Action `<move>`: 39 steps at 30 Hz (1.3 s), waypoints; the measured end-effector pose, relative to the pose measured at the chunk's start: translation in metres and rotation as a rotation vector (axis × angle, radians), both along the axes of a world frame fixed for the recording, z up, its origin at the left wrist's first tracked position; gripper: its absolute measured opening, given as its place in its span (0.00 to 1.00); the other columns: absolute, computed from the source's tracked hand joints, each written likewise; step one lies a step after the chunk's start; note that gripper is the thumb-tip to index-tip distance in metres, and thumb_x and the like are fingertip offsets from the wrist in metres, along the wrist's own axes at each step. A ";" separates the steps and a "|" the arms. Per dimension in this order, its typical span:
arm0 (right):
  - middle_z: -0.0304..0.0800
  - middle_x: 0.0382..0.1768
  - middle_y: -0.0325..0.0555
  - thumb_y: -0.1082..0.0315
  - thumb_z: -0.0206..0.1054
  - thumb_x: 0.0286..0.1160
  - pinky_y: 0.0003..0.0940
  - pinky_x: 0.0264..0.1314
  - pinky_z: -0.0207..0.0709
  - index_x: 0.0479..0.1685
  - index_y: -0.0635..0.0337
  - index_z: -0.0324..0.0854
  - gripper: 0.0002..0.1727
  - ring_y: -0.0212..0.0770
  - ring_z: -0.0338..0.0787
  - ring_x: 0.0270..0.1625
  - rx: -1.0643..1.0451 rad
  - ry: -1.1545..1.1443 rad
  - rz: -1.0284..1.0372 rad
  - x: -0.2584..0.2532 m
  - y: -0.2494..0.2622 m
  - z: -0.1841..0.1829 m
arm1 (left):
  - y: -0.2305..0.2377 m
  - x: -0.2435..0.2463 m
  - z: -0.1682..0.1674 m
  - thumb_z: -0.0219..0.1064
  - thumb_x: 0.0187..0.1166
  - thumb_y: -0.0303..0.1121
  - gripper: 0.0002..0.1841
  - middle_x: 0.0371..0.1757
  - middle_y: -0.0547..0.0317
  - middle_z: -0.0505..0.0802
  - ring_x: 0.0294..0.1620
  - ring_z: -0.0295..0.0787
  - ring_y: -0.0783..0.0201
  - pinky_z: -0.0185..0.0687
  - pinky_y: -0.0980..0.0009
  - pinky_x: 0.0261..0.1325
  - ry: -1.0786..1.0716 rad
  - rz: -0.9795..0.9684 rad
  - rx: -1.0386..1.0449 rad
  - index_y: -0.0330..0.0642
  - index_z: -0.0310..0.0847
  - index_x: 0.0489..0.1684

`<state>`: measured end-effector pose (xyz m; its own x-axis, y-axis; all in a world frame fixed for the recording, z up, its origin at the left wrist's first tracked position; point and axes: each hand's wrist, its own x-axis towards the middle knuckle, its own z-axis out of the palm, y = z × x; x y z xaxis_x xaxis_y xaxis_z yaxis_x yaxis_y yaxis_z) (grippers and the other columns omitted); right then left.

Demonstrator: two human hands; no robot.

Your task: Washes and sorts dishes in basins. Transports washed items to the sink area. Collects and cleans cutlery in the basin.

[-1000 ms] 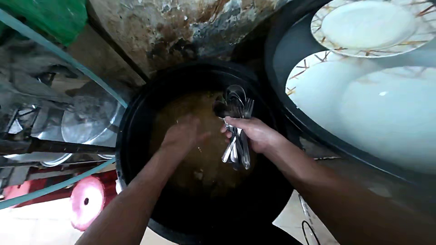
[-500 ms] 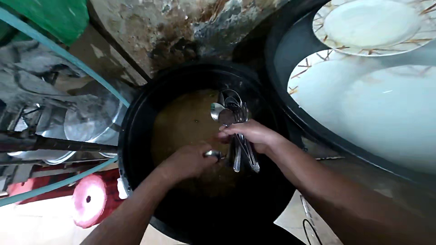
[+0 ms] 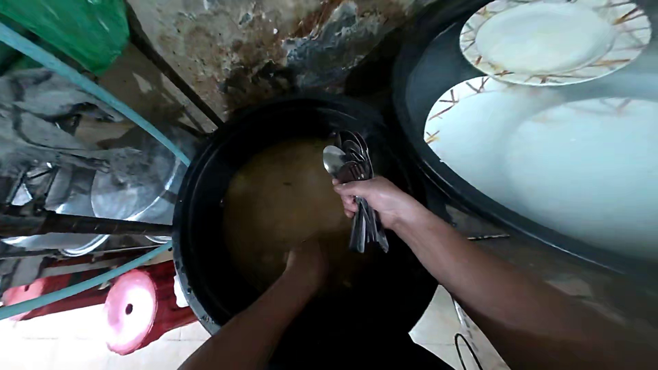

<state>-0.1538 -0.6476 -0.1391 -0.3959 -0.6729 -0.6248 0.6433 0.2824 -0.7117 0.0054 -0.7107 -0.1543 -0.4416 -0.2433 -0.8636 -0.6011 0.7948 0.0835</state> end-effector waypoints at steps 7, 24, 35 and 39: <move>0.95 0.31 0.51 0.73 0.63 0.83 0.34 0.32 0.91 0.58 0.69 0.79 0.11 0.43 0.97 0.30 0.005 -0.089 -0.085 0.000 -0.002 0.001 | -0.063 0.015 0.000 0.62 0.88 0.45 0.22 0.71 0.46 0.87 0.70 0.85 0.43 0.76 0.39 0.72 0.154 0.260 -0.030 0.51 0.79 0.78; 0.78 0.22 0.36 0.73 0.63 0.81 0.27 0.30 0.83 0.46 0.59 0.80 0.03 0.31 0.80 0.22 -0.009 0.016 0.104 -0.001 0.001 -0.003 | -0.069 -0.002 0.054 0.61 0.87 0.50 0.23 0.72 0.43 0.85 0.74 0.80 0.42 0.77 0.40 0.72 0.317 -0.112 -0.148 0.42 0.83 0.68; 0.95 0.29 0.51 0.72 0.62 0.84 0.34 0.33 0.91 0.55 0.67 0.79 0.08 0.43 0.96 0.28 0.025 -0.061 0.008 0.001 -0.002 0.003 | -0.064 0.041 0.012 0.59 0.88 0.37 0.17 0.73 0.45 0.84 0.77 0.77 0.44 0.62 0.42 0.83 0.178 -0.259 -0.114 0.41 0.84 0.67; 0.97 0.35 0.50 0.77 0.64 0.80 0.33 0.42 0.92 0.54 0.69 0.82 0.10 0.41 0.97 0.36 0.033 -0.040 0.069 0.003 -0.003 0.001 | -0.079 0.037 0.060 0.60 0.87 0.39 0.16 0.66 0.49 0.88 0.72 0.81 0.50 0.74 0.50 0.78 0.313 -0.059 -0.035 0.41 0.88 0.61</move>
<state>-0.1512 -0.6504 -0.1377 -0.3236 -0.6767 -0.6614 0.6495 0.3495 -0.6753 0.0429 -0.7901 -0.0940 -0.6987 -0.2368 -0.6751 -0.5037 0.8329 0.2291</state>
